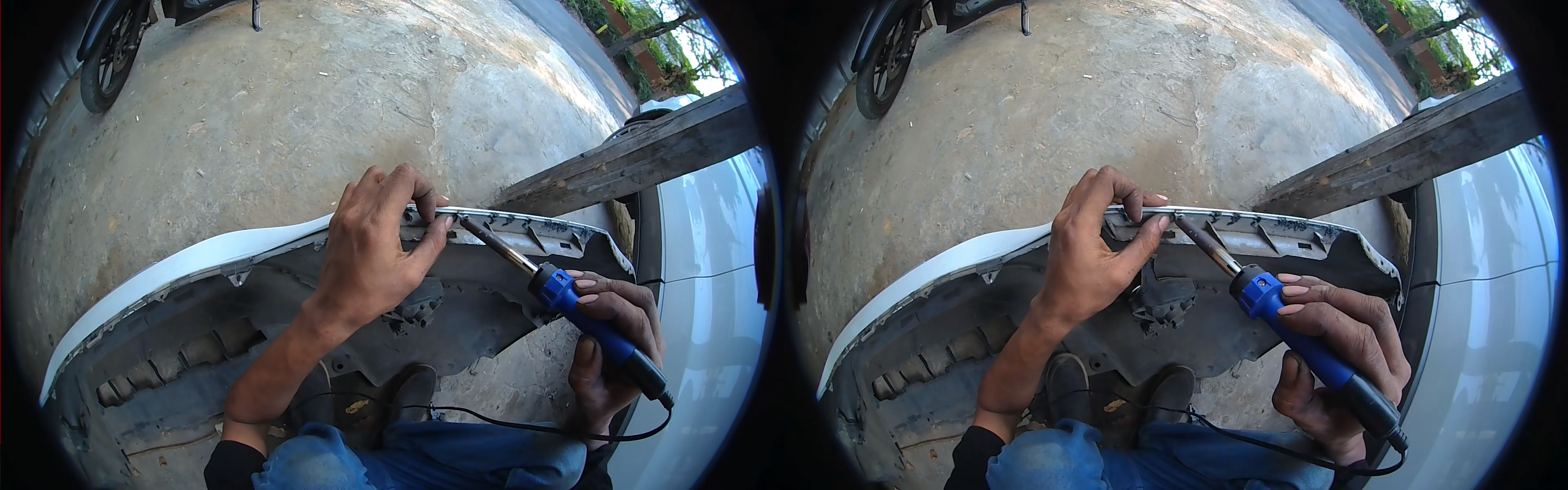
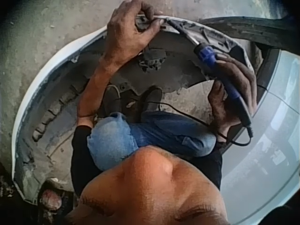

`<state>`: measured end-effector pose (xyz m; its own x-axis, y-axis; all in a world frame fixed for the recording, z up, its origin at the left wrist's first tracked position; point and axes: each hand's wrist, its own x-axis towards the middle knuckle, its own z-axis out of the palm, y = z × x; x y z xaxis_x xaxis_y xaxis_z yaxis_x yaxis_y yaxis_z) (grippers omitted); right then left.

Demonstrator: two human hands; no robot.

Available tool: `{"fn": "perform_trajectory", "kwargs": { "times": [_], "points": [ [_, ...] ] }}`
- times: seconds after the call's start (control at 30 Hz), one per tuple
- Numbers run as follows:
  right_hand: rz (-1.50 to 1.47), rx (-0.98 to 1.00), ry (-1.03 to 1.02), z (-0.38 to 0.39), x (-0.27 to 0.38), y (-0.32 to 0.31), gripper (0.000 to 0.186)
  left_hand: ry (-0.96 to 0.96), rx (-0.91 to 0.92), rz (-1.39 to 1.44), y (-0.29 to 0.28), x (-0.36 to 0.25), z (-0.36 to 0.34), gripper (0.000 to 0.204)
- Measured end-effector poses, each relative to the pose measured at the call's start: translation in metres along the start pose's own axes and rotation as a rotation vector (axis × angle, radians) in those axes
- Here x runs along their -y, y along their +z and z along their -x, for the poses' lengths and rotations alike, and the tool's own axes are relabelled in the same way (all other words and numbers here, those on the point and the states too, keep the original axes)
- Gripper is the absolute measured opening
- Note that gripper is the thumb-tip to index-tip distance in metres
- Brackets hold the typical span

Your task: Repairing a white car bumper by using a soldering iron to melt and bond plastic edges.

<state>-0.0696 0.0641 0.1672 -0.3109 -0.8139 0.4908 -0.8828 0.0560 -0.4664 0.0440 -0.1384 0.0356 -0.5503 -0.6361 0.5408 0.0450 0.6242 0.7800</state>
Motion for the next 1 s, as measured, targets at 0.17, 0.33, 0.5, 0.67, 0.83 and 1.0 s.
{"fn": "perform_trajectory", "kwargs": {
  "times": [0.17, 0.33, 0.5, 0.67, 0.83, 1.0],
  "points": [
    [0.039, 0.031, -0.008, -0.001, 0.001, -0.004, 0.026, 0.021, -0.025, 0.004, 0.001, 0.000, 0.000, 0.022],
    [0.011, 0.028, -0.007, -0.001, 0.000, -0.002, 0.026, 0.031, -0.015, -0.006, 0.000, 0.001, 0.001, 0.022],
    [0.033, 0.053, -0.017, -0.001, 0.001, -0.005, 0.025, 0.069, 0.005, -0.003, -0.002, 0.002, 0.000, 0.027],
    [0.063, 0.070, -0.024, -0.004, 0.004, -0.010, 0.027, 0.119, 0.104, -0.029, -0.010, -0.001, 0.000, 0.040],
    [0.028, 0.159, 0.017, -0.007, 0.007, -0.012, 0.035, 0.126, 0.150, -0.122, -0.012, 0.002, 0.004, 0.050],
    [0.029, 0.175, 0.024, -0.007, 0.008, -0.015, 0.038, 0.075, 0.108, -0.121, -0.004, -0.008, 0.000, 0.053]
  ]
}}
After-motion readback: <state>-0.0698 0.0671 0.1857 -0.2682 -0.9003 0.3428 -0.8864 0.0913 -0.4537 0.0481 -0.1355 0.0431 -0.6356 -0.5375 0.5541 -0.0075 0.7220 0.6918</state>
